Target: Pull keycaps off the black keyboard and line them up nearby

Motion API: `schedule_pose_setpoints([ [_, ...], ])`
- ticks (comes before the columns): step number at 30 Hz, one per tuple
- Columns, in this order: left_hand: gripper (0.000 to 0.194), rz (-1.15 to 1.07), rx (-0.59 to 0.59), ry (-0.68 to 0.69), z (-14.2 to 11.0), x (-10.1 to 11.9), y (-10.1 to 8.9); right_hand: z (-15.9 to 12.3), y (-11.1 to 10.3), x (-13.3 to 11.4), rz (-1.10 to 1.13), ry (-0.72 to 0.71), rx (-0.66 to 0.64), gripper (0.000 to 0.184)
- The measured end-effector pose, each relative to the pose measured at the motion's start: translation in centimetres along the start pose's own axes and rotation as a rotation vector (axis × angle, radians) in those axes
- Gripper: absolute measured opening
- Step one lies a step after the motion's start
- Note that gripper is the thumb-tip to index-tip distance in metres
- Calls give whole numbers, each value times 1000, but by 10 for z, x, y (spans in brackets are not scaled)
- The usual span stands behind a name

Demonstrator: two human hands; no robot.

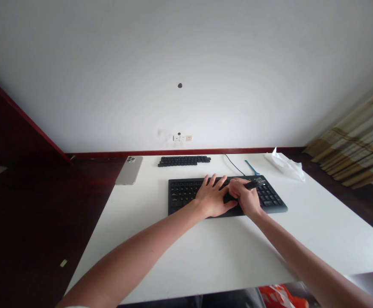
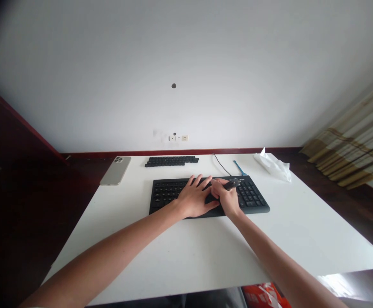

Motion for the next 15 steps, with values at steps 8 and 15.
schedule_pose_setpoints([
  [8, 65, -6, -12, 7, -1, 1, 0, -12, 0, 3, -168, -84, 126, 50],
  [15, 55, -22, -14, -49, 6, 6, 3, -10, -2, 9, -152, -106, 174, 51],
])
Point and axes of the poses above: each hand's wrist, its own z-axis towards the middle knuckle, its own y-axis out of the palm, x = y × z, the point moved 3 cm from there along z, towards the middle knuckle, and after that the axes turned 8 degrees about -z, right-handed, at the moved point
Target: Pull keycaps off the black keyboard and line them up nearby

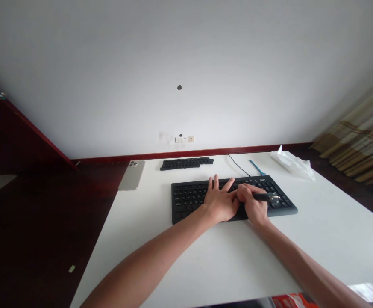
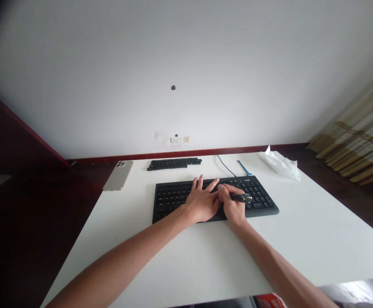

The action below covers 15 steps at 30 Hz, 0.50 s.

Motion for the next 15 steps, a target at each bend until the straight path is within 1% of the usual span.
schedule_pose_setpoints([
  [4, 56, 17, 5, 18, 4, 1, 2, -1, -1, 1, 35, -2, 8, 50],
  [8, 52, 30, 21, 60, 5, 3, 2, -2, -3, 0, 76, -35, 84, 50],
  [12, 50, 24, 35, 79, 5, 4, 3, -5, -3, -3, 3, -87, 88, 49],
  [15, 47, 4, 71, 73, 6, 3, 4, -6, -6, -7, -86, -159, 108, 45],
])
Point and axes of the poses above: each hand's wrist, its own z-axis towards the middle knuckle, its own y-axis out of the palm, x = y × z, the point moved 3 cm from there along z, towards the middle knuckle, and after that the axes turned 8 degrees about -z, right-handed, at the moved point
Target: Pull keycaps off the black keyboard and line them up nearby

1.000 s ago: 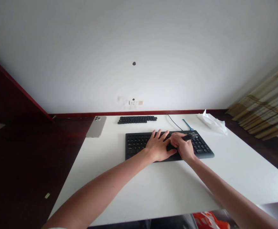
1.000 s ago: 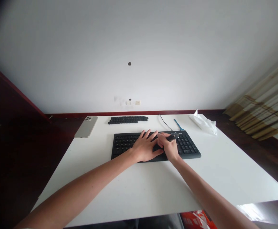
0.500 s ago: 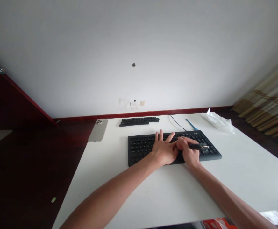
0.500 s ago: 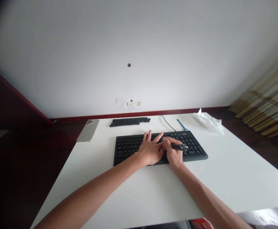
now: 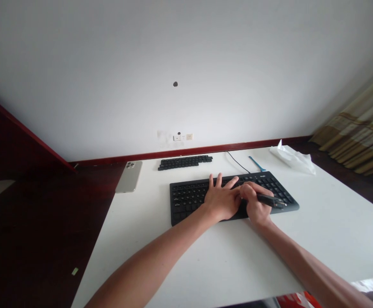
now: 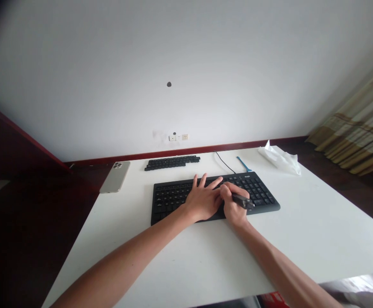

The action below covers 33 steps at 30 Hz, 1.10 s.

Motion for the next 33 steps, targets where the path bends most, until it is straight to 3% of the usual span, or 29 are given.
schedule_pose_setpoints([
  [6, 44, -69, 132, -13, 4, -3, -6, 7, -8, -4, -121, -69, 135, 40],
  [9, 29, -113, 192, 38, 6, -3, -14, 12, -10, -6, -135, -46, 196, 39],
  [12, 9, -113, 172, 105, 8, -2, -17, 25, -10, -14, -158, -37, 198, 37],
  [16, 4, -94, 197, 66, 10, -6, -27, 58, -12, -28, -232, -174, 173, 37],
  [20, 9, -118, 208, -95, 12, -38, -60, 85, -8, -20, -282, -426, 51, 39],
  [24, 9, -211, 267, -364, 12, -87, -87, 90, -5, 6, -327, -376, -44, 36],
  [28, 13, -175, 217, -425, 13, -110, -84, 87, -9, 10, -310, -302, -58, 37],
  [33, 17, -121, 233, -479, 12, -115, -81, 87, -11, 6, -305, -273, -73, 38],
])
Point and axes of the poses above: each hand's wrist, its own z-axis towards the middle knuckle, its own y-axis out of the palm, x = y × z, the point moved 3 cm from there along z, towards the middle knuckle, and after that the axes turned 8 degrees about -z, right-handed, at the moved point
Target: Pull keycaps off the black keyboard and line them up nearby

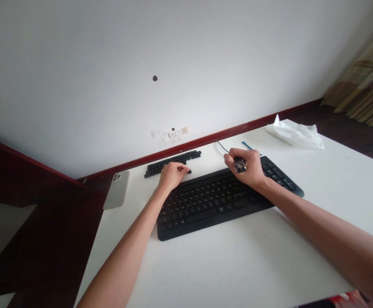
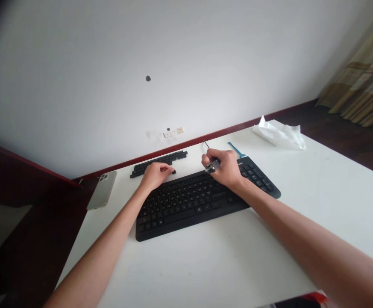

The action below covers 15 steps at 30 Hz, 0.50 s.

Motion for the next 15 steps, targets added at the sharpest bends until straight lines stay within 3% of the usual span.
schedule_pose_setpoints([
  [4, 15, 21, 18, 133, -1, 8, -14, 0, 2, 2, 3, 25, -25, 38],
  [7, 11, 168, 2, 253, -5, 17, -21, 1, 2, 1, 14, 28, -42, 36],
  [10, 9, 310, 10, 296, -9, 22, -18, 1, 2, -1, 27, 24, -50, 36],
  [15, 9, 356, -16, 313, -14, 21, -6, 2, 1, -2, 30, -5, -57, 32],
])
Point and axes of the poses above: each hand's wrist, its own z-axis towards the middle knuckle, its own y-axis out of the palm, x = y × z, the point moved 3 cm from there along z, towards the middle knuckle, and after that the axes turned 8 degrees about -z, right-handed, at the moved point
